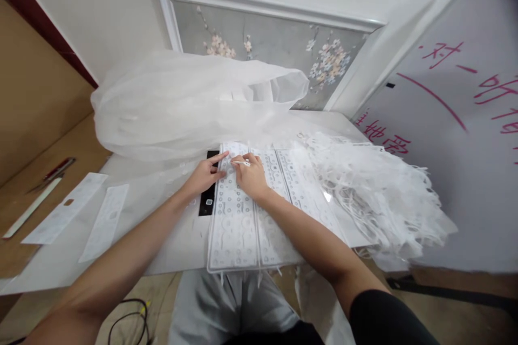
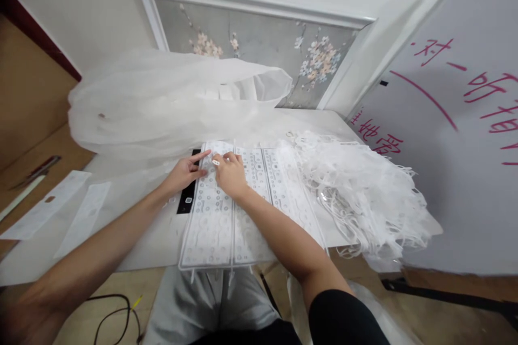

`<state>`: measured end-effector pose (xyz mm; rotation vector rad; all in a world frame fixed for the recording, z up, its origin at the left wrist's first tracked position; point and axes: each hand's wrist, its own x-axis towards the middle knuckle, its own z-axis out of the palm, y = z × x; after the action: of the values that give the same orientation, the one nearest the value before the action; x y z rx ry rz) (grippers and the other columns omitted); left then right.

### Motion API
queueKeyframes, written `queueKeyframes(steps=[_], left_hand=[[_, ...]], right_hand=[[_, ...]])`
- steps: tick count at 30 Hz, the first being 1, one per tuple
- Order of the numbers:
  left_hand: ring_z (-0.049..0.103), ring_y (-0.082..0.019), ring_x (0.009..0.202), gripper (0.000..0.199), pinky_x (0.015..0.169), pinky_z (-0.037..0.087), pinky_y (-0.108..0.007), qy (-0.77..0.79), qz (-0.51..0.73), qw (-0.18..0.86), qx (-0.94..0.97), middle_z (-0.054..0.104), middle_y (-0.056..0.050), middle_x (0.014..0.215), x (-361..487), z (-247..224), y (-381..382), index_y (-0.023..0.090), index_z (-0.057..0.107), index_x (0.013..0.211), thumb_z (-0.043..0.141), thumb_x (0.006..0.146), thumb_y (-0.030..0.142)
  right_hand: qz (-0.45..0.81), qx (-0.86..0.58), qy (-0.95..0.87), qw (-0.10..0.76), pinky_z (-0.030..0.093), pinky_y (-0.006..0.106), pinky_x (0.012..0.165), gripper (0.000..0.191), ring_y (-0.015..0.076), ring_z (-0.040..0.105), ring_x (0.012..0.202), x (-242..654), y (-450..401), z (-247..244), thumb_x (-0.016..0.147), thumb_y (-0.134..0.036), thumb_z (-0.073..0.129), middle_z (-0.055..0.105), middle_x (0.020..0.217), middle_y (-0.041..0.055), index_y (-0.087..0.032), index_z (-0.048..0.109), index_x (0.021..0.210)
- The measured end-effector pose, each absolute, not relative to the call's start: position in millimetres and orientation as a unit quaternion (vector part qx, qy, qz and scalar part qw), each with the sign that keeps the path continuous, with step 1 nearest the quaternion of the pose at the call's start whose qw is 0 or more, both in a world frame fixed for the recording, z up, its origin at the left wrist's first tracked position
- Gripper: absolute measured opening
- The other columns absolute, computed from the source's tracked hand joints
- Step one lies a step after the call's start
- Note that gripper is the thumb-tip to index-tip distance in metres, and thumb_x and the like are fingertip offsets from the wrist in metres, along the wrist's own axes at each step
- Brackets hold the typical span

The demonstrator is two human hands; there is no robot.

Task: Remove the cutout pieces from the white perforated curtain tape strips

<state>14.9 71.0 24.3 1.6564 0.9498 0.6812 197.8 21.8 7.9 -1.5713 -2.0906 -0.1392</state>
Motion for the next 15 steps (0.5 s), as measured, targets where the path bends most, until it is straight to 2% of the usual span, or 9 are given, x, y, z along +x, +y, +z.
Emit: queueKeyframes(steps=[8, 11, 15], left_hand=[[0.035, -0.007, 0.052, 0.077, 0.052, 0.033, -0.021, 0.388, 0.277, 0.511, 0.716, 0.063, 0.002, 0.075, 11.6, 21.8, 67.6, 0.019, 0.048, 0.151, 0.064, 0.076, 0.017], [0.036, -0.008, 0.051, 0.076, 0.052, 0.034, -0.022, 0.391, 0.263, 0.515, 0.716, 0.062, 0.003, 0.072, 8.3, 19.7, 67.2, 0.022, 0.049, 0.151, 0.064, 0.076, 0.017], [0.038, -0.008, 0.049, 0.076, 0.052, 0.037, -0.022, 0.408, 0.261, 0.517, 0.706, 0.057, 0.004, 0.063, 7.3, 24.9, 63.7, 0.021, 0.048, 0.152, 0.064, 0.078, 0.017]], right_hand=[[-0.027, -0.608, -0.734, 0.302, 0.041, 0.04, 0.092, 0.032, 0.0272, 0.057, 0.103, 202.9, 33.2, 4.0, 0.101, -0.018, 0.038, 0.073, 0.102, 0.0097, -0.019, 0.069, 0.106], [-0.011, -0.651, -0.655, 0.384, 0.045, 0.039, 0.092, 0.032, 0.0267, 0.061, 0.098, 227.9, 43.1, 4.8, 0.1, -0.021, 0.039, 0.072, 0.1, 0.0126, -0.017, 0.07, 0.104], [-0.053, -0.675, -0.503, 0.537, 0.048, 0.041, 0.095, 0.037, 0.0259, 0.063, 0.104, 293.9, 44.4, 15.1, 0.102, -0.036, 0.039, 0.069, 0.112, 0.0152, -0.015, 0.067, 0.112]])
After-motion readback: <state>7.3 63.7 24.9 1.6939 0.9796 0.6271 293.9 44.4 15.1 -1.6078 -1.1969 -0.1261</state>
